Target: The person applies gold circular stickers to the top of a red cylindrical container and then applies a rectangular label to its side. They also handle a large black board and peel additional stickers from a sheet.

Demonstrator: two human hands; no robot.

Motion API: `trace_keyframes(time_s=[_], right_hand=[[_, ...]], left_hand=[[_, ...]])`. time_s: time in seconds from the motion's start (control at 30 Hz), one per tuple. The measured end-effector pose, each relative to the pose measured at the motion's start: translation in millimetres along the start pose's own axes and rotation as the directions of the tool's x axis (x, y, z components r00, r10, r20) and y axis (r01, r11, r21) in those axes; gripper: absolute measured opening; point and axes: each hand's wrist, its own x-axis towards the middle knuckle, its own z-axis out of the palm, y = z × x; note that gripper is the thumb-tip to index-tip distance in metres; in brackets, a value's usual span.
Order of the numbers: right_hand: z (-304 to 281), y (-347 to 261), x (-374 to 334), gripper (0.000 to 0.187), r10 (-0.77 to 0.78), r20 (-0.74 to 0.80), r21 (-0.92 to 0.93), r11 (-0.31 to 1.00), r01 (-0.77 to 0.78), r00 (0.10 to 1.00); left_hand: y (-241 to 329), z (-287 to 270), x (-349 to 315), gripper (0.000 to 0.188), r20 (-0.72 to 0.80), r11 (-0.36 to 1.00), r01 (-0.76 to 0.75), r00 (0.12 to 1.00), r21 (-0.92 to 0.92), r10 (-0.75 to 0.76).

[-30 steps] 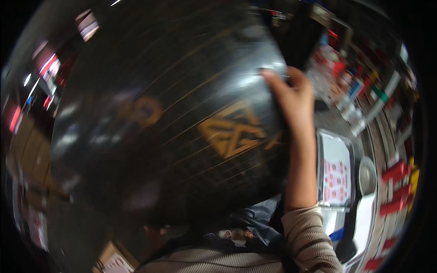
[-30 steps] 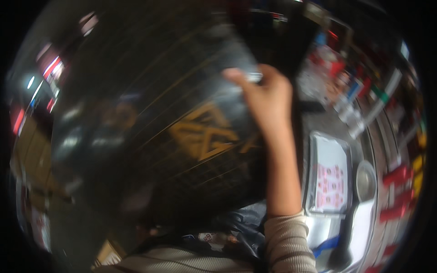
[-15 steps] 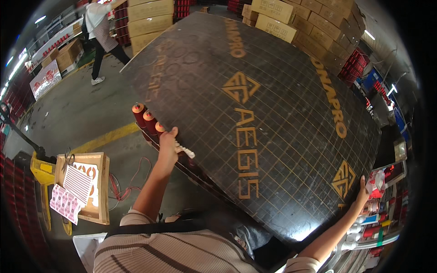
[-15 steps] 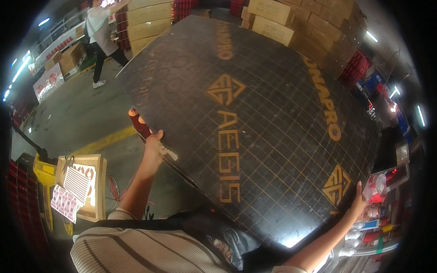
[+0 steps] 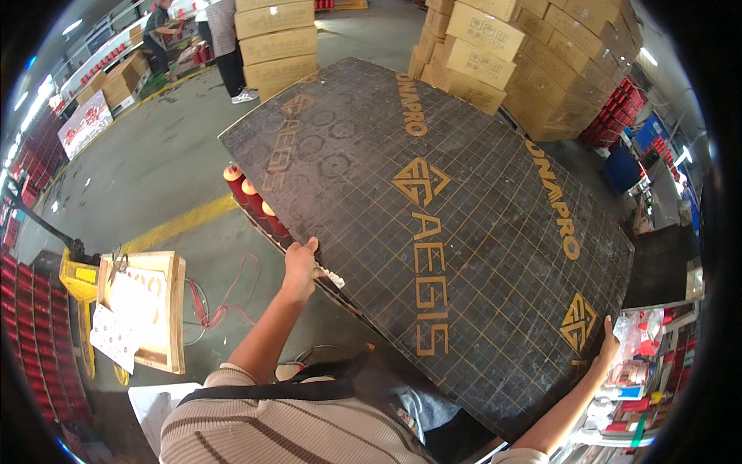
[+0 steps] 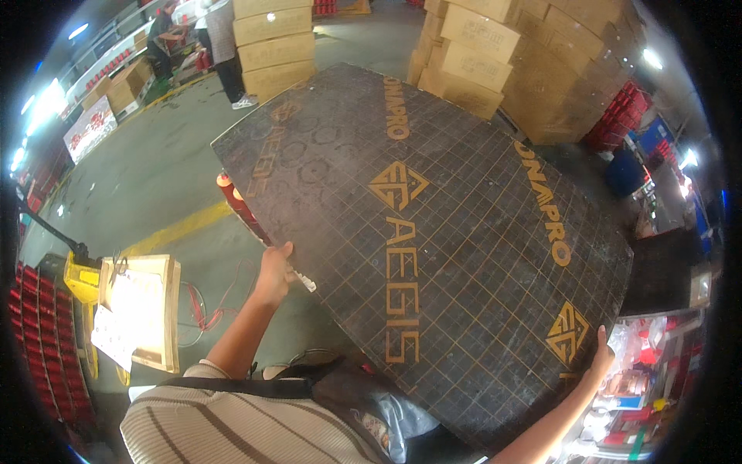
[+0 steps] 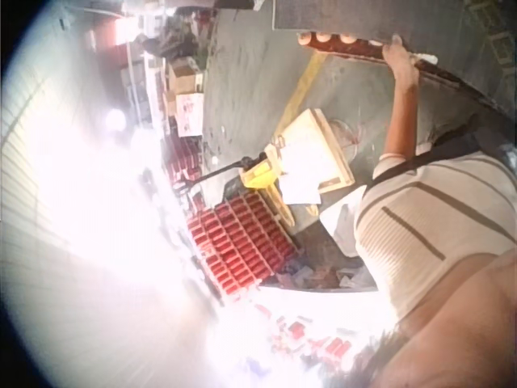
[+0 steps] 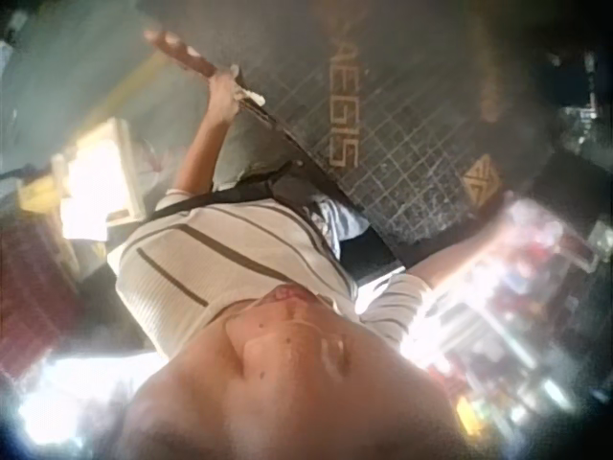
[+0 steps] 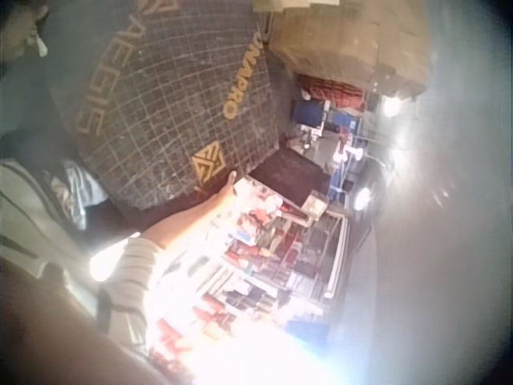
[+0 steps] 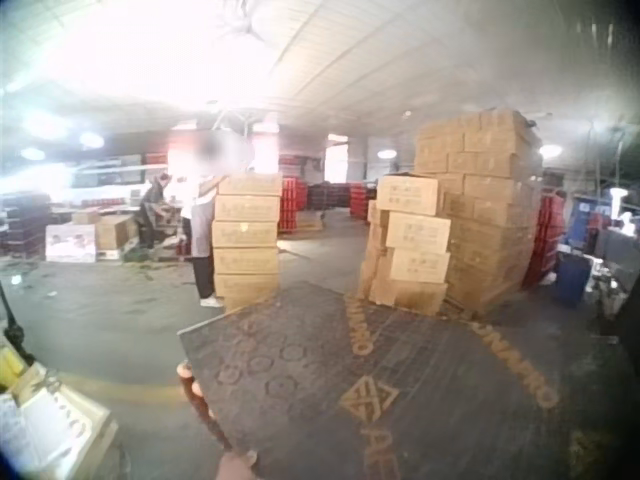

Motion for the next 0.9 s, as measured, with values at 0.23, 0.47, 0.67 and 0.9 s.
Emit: trace_keyframes(time_s=[0.23, 0.47, 0.67, 0.9], right_hand=[[-8.6, 32.2, 69.7, 0.076, 0.168, 0.084, 0.007, 0.986, -0.17, 0.982], [-2.9, 37.4, 76.7, 0.071, 0.109, 0.148, 0.064, 0.991, -0.119, 0.983], [8.0, 10.5, 53.8, 0.065, 0.094, 0.101, 0.038, 0.994, -0.098, 0.99], [28.6, 20.0, 52.9, 0.059, -0.094, -0.004, 0.094, 0.991, 0.094, 0.996]], left_hand=[[-6.5, -7.2, -16.1, 0.029, -0.072, 1.0, 0.029, 0.997, 0.006, -0.029], [-5.8, -8.5, -32.1, 0.033, -0.113, 0.991, 0.085, 0.991, 0.104, -0.073], [-9.9, -12.3, -32.7, 0.029, -0.134, 0.984, 0.082, 0.989, 0.16, -0.06], [-10.0, -23.8, -30.1, 0.031, -0.135, 0.991, 0.069, 0.989, 0.112, -0.054]])
